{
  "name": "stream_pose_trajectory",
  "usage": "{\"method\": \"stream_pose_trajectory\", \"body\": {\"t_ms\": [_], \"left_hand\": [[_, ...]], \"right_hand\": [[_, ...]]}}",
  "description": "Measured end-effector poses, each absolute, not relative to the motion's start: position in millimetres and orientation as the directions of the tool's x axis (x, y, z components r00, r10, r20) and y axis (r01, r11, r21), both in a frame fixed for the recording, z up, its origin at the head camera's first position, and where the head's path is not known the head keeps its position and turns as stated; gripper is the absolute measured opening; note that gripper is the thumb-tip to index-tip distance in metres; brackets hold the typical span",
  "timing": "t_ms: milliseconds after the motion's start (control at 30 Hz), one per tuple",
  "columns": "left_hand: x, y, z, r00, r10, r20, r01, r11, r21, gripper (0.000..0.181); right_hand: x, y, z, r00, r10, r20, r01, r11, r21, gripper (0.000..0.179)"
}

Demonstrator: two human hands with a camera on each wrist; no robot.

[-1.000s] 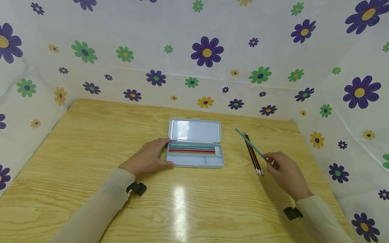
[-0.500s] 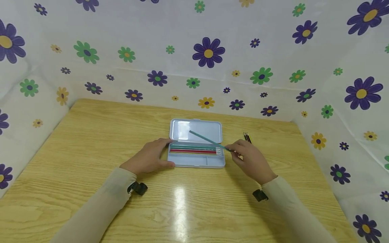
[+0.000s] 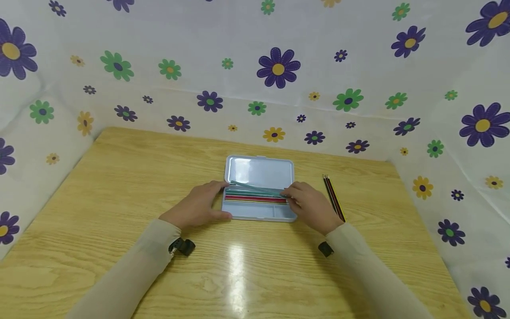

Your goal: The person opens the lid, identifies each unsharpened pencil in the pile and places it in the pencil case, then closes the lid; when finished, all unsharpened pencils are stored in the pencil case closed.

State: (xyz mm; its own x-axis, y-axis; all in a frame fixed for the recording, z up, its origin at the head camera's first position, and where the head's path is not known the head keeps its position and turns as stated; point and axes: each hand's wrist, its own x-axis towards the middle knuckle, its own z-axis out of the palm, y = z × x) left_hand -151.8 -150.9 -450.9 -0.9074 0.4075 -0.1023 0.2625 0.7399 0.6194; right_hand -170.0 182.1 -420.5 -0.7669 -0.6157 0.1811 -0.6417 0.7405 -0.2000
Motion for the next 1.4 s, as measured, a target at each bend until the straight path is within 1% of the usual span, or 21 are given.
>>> {"method": "stream_pose_trajectory", "body": {"t_ms": [167, 367, 800, 933, 1167, 1400], "left_hand": [[-152.2, -151.5, -452.4, -0.907, 0.407, -0.107, 0.255, 0.734, 0.629, 0.098], [-152.4, -150.0, -455.9, -0.906, 0.411, -0.103, 0.260, 0.730, 0.632, 0.098], [-152.8, -151.1, -454.8, -0.909, 0.407, -0.090, 0.270, 0.738, 0.619, 0.098], [-153.0, -150.5, -452.9, -0.908, 0.409, -0.085, 0.272, 0.734, 0.622, 0.097], [-152.3, -149.9, -453.6, -0.907, 0.408, -0.100, 0.257, 0.727, 0.637, 0.095], [-152.5, -149.6, -452.2, -0.909, 0.405, -0.100, 0.260, 0.737, 0.624, 0.097]], "right_hand": [[-175.2, 179.7, -422.2, -0.765, -0.622, 0.167, -0.644, 0.748, -0.161, 0.020], [-180.3, 179.2, -426.6, -0.776, -0.619, 0.123, -0.631, 0.758, -0.165, 0.020], [-185.0, 174.0, -430.3, -0.727, -0.668, 0.158, -0.687, 0.704, -0.181, 0.018], [-185.7, 173.6, -430.2, -0.728, -0.669, 0.151, -0.685, 0.703, -0.190, 0.018], [-187.3, 173.4, -433.3, -0.740, -0.665, 0.102, -0.671, 0.716, -0.194, 0.017], [-188.0, 171.7, -430.7, -0.739, -0.669, 0.081, -0.670, 0.715, -0.201, 0.018]]}}
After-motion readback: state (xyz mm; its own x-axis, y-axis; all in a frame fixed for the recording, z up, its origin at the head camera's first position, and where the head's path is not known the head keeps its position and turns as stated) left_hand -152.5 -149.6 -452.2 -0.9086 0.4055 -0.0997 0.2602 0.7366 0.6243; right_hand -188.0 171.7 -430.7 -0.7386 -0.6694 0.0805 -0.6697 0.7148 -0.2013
